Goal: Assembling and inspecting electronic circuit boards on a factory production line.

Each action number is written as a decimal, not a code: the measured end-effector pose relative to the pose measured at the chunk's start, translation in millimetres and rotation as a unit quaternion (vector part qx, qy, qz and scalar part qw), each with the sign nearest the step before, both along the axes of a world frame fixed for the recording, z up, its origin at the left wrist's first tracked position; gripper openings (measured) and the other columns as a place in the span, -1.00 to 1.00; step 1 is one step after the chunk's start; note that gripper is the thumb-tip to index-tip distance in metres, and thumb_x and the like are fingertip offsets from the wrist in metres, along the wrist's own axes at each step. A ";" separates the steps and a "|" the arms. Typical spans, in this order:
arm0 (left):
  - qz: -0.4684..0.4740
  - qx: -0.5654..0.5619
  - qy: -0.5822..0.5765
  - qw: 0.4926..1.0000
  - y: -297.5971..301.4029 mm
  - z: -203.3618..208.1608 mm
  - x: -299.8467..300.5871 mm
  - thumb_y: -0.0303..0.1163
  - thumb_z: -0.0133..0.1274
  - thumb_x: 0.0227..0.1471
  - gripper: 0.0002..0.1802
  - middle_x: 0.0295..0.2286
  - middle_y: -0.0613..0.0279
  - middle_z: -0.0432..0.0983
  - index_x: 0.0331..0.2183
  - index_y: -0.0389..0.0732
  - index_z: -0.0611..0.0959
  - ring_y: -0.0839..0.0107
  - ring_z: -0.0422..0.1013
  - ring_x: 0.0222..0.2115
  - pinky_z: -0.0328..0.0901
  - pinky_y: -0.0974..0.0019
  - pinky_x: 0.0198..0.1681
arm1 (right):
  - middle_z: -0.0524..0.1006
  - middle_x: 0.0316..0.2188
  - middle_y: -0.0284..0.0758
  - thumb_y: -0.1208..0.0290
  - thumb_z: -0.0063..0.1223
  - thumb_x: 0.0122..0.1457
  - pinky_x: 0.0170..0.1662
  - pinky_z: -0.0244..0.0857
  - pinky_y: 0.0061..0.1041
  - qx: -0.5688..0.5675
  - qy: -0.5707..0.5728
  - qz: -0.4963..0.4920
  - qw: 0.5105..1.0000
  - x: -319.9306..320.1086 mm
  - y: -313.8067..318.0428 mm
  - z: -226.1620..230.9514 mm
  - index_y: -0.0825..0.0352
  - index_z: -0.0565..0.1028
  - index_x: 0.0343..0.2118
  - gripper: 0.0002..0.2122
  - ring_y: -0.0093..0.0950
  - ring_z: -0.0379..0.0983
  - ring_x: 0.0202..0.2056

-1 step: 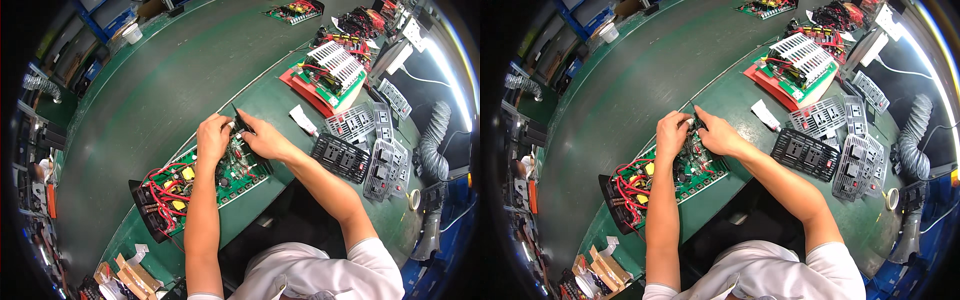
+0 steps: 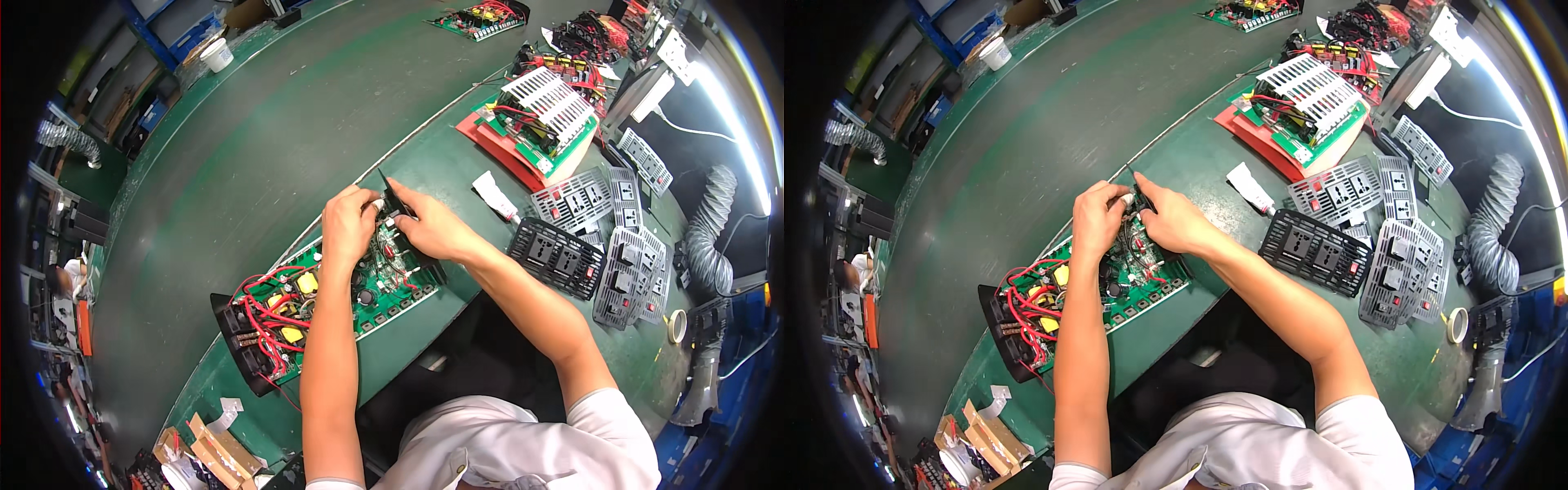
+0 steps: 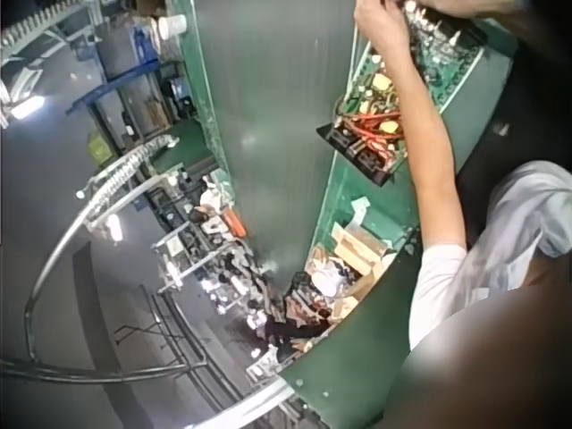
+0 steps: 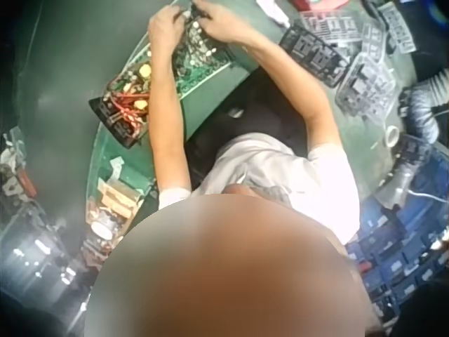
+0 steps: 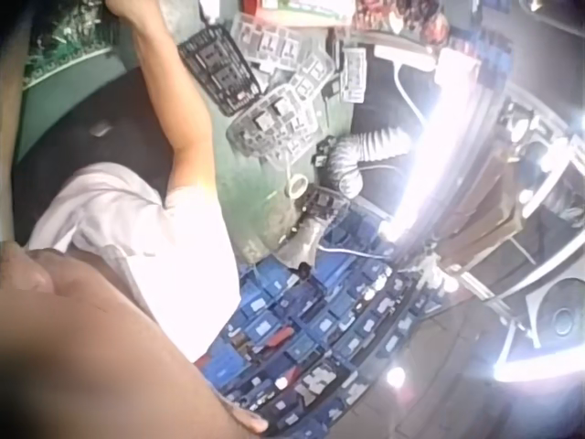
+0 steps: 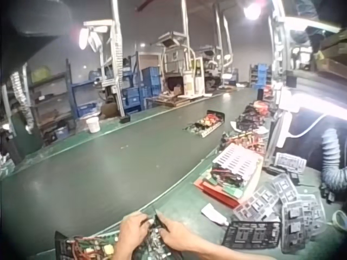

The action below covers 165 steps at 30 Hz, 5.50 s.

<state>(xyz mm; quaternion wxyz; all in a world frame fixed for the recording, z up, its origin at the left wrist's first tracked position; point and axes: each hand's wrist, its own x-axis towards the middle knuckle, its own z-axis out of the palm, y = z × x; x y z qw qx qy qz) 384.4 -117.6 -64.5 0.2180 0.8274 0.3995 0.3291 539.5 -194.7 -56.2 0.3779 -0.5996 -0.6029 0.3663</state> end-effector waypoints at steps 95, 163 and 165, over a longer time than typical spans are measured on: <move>0.045 -0.097 0.006 0.994 -3.4 15.2 -4.2 -0.51 0.19 -0.08 -0.81 -0.47 0.16 0.56 -0.32 -0.32 0.68 0.45 0.50 -0.48 0.37 0.39 -0.34 | 0.35 0.09 0.12 0.52 -0.10 0.08 0.22 0.12 -0.30 0.035 0.049 -0.013 0.998 4.7 -1.0 6.1 0.53 0.23 0.17 -0.47 -0.06 0.27 0.15; 0.262 0.154 -0.273 0.913 -104.9 213.1 -204.8 -0.57 -0.08 0.12 -0.65 -0.06 0.09 0.50 -0.04 -0.35 0.56 0.28 0.47 -0.07 0.30 0.42 -0.06 | 0.53 -0.09 -0.10 0.42 0.10 0.16 -0.19 0.43 -0.42 -0.106 0.131 0.363 0.917 -160.8 -100.1 5.9 0.39 0.35 0.09 -0.57 -0.39 0.55 -0.28; 0.243 0.156 -0.291 0.912 -112.6 215.8 -202.3 -0.58 -0.09 0.12 -0.64 -0.06 0.09 0.50 -0.03 -0.36 0.55 0.27 0.46 -0.07 0.31 0.43 -0.07 | 0.39 0.09 -0.05 0.46 0.06 0.19 -0.25 0.45 -0.46 -0.327 0.300 0.354 0.823 -201.1 -111.0 -18.8 0.36 0.11 0.25 -0.42 -0.44 0.55 -0.29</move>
